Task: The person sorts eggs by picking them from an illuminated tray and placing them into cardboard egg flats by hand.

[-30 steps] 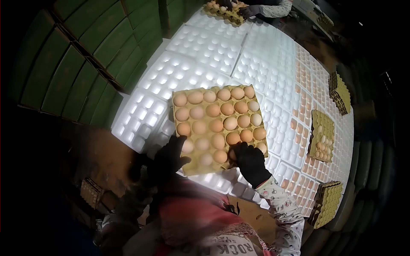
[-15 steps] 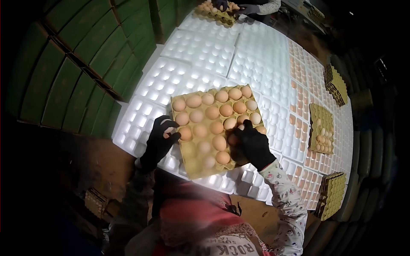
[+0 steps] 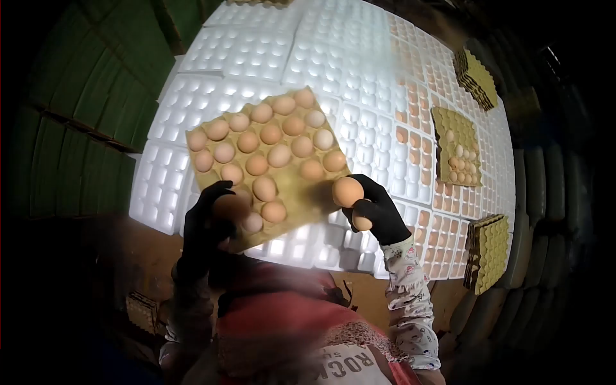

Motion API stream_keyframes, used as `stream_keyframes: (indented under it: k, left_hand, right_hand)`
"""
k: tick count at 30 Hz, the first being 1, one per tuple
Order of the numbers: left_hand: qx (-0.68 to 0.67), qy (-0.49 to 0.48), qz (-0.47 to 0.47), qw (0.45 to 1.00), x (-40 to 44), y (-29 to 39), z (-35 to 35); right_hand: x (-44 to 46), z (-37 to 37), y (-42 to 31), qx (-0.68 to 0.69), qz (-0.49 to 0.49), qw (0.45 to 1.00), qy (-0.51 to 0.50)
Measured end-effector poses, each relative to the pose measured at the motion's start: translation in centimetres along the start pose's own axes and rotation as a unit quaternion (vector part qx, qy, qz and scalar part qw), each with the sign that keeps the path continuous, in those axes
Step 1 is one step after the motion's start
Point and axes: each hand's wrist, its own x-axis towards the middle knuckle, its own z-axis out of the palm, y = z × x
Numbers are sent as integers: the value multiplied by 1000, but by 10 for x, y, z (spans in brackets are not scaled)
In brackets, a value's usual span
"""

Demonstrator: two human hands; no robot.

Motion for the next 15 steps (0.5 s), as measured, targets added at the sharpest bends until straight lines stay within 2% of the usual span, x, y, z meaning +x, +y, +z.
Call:
stream_keyframes:
  k: [1, 2, 3, 6, 7, 8, 9, 11, 12, 15]
  left_hand:
    - [45, -60, 10, 997, -1, 0, 20]
    - [68, -134, 57, 987, 1, -6, 41]
    - [82, -206, 105, 969, 4, -12, 62]
    - [123, -311, 31, 942, 7, -63, 144]
    - [130, -326, 73, 934, 17, -70, 169]
    - [179, -277, 150, 932, 18, -97, 186]
    - [313, -282, 229, 877, 31, -110, 196]
    - [422, -270, 307, 809, 48, -148, 210]
    - [436, -270, 313, 800, 53, -163, 211]
    - [445, -326, 191, 812, 53, -174, 212]
  right_hand:
    - [-18, -21, 15, 68, 5, 998, 15]
    - [-38, -34, 23, 98, 16, 994, 36]
    - [-57, -52, 38, 86, 53, 991, 85]
    - [-98, -86, 79, -64, 104, 967, 224]
    - [-110, -96, 96, -142, 127, 950, 249]
    - [-116, -122, 149, -408, -171, 872, 208]
    - [-119, -116, 145, -466, -177, 841, 210]
    - [-116, -104, 142, -562, -94, 810, 138]
    - [-107, -99, 137, -629, -62, 773, 62]
    - [-79, -102, 160, -634, -136, 760, 37]
